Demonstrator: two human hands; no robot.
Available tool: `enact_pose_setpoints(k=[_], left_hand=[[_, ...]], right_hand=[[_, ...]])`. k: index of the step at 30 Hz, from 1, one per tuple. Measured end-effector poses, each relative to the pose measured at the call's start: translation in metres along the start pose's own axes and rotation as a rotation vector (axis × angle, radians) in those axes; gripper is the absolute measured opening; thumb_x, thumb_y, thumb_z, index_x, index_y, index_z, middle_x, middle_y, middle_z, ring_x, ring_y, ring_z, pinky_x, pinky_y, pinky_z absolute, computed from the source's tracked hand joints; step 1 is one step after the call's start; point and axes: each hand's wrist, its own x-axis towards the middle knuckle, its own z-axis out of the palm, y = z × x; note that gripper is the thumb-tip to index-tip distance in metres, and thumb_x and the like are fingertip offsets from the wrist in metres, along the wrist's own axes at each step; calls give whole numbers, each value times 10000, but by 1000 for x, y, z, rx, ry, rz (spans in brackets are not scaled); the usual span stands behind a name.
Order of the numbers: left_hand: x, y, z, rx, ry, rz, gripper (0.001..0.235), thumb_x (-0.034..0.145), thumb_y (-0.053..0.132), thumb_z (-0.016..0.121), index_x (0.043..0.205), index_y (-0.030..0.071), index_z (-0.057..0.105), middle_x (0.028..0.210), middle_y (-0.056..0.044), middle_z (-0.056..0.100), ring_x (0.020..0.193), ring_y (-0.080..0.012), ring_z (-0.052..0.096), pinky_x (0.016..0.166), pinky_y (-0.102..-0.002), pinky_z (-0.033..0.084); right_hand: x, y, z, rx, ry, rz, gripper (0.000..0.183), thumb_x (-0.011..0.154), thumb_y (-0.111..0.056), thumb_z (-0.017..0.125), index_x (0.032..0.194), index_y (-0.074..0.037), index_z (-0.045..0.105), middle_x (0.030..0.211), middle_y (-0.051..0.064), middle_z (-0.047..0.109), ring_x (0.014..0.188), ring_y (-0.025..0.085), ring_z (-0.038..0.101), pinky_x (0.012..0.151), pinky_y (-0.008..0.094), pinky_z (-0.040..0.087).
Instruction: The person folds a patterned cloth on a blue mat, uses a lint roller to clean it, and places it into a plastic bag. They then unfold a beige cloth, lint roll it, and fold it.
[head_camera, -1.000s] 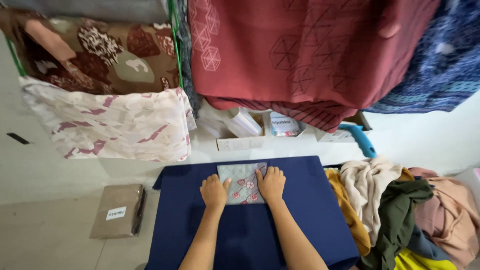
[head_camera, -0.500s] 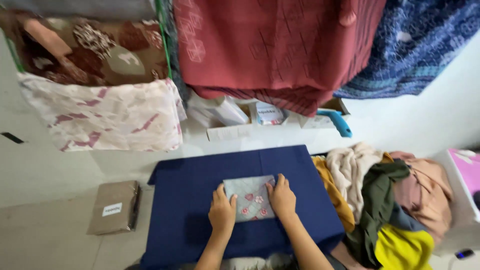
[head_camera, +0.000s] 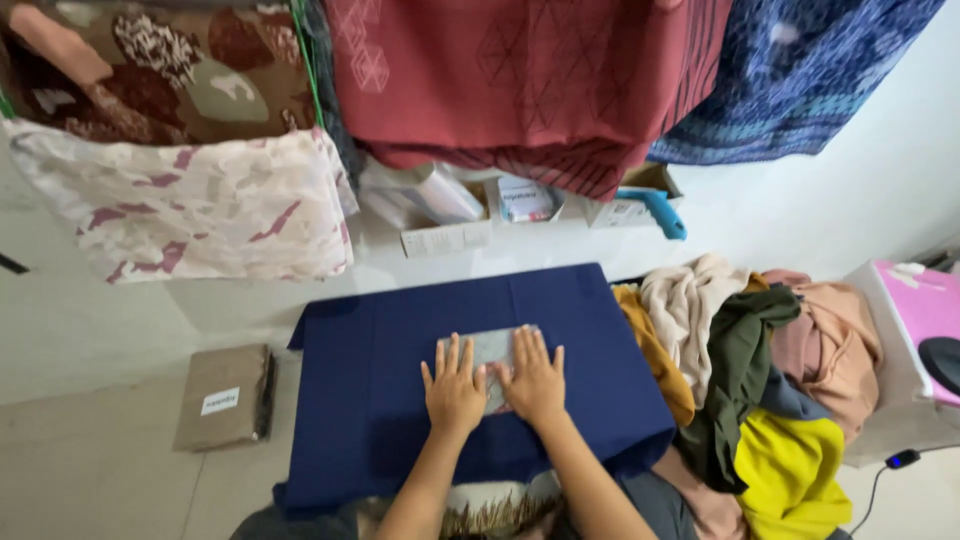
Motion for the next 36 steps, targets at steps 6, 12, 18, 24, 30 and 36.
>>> enact_pose_setpoints(k=[6, 12, 18, 24, 30, 36], left_hand=[[-7, -29, 4, -34, -24, 21, 591, 1026, 414, 401, 1539, 121, 401, 1657, -135, 279, 1504, -476, 205, 1165, -739, 40], [-17, -90, -45, -141, 163, -145, 515, 1024, 377, 451, 1447, 94, 532, 1548, -223, 444, 1478, -534, 268, 1128, -816, 15], [-28, -93, -31, -47, 335, -53, 418, 1007, 389, 569, 1396, 250, 635, 1490, -73, 586, 1416, -434, 466, 1120, -791, 182], [-49, -62, -61, -180, -2, 136, 520, 1031, 408, 443, 1468, 134, 517, 1574, -145, 436, 1451, -527, 289, 1117, -803, 100], [-55, -69, -51, -88, 37, 237, 538, 982, 470, 565, 1456, 217, 542, 1553, -131, 450, 1434, -463, 356, 1152, -694, 213], [-56, -71, -55, -207, -31, 161, 554, 992, 538, 517, 1443, 219, 564, 1549, -107, 454, 1475, -419, 304, 1197, -628, 153]], right_hand=[[3, 72, 11, -146, -314, 177, 690, 1033, -561, 315, 1565, -121, 299, 1655, 145, 257, 1470, 520, 239, 1103, 773, 231], [73, 99, -203, 297, 774, 55, 197, 961, 99, 639, 1155, 66, 628, 1009, 171, 671, 870, 303, 628, 862, 390, 510], [204, 152, -212, -293, 174, 283, 653, 948, -731, 587, 1424, -289, 651, 1130, 136, 668, 957, 451, 689, 743, 586, 539], [206, 144, -196, -113, 73, 192, 395, 1004, -207, 573, 1379, -93, 625, 1143, 284, 692, 946, 500, 662, 764, 569, 536], [54, 37, -246, 123, 504, -1, 290, 1055, 61, 586, 1340, 110, 610, 1049, 232, 676, 884, 343, 644, 761, 425, 514], [-83, -42, -121, 124, -198, 105, 449, 947, -259, 610, 1392, -310, 574, 810, -14, 593, 450, 104, 536, 375, 259, 535]])
